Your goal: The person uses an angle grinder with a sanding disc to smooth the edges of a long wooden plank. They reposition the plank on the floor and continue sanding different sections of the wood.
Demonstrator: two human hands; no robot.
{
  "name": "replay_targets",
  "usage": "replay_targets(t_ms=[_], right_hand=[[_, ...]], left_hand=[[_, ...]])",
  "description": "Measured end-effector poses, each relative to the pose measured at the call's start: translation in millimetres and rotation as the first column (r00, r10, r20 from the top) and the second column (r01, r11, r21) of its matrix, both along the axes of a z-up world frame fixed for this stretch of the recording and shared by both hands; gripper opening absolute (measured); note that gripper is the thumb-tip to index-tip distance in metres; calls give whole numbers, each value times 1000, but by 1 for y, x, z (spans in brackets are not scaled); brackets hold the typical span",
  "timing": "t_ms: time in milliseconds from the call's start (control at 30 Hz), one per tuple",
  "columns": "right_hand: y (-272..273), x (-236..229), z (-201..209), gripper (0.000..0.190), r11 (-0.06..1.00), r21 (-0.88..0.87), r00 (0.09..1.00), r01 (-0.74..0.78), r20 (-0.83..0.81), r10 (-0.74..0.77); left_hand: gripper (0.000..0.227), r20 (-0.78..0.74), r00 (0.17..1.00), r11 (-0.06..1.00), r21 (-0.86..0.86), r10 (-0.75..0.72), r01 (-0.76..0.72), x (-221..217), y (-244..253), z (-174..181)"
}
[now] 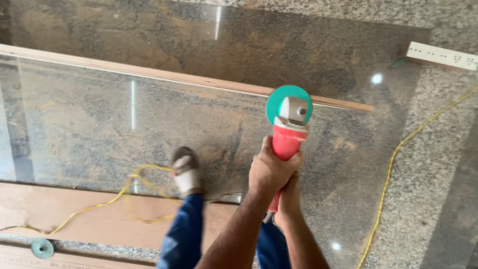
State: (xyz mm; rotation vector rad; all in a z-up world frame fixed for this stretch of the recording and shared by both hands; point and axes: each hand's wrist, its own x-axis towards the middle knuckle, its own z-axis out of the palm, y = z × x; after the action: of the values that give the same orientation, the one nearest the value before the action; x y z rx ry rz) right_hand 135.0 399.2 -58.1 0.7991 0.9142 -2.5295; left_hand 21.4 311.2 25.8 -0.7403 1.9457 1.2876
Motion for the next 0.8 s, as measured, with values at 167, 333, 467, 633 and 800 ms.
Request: replay_targets(t_ms=[167, 333, 467, 633, 800], right_hand=[[-54, -38, 29, 60, 915, 294, 866, -277, 489, 105], [-105, -43, 17, 59, 900, 261, 912, -348, 315, 262], [-137, -51, 4, 58, 842, 296, 874, -451, 340, 348], [-131, -35, 3, 58, 840, 371, 904, -395, 320, 284], [-117, -18, 25, 78, 925, 321, 839, -204, 545, -3]], left_hand=[[64, -131, 982, 988, -62, 134, -143, -3, -45, -7], [64, -201, 944, 951, -113, 260, -286, -5, -104, -21], [54, -231, 888, 914, 17, 397, -405, -3, -142, -28], [54, -200, 888, 910, 80, 414, -407, 1, -136, -24], [68, 2, 999, 996, -69, -53, 53, -7, -105, -4]])
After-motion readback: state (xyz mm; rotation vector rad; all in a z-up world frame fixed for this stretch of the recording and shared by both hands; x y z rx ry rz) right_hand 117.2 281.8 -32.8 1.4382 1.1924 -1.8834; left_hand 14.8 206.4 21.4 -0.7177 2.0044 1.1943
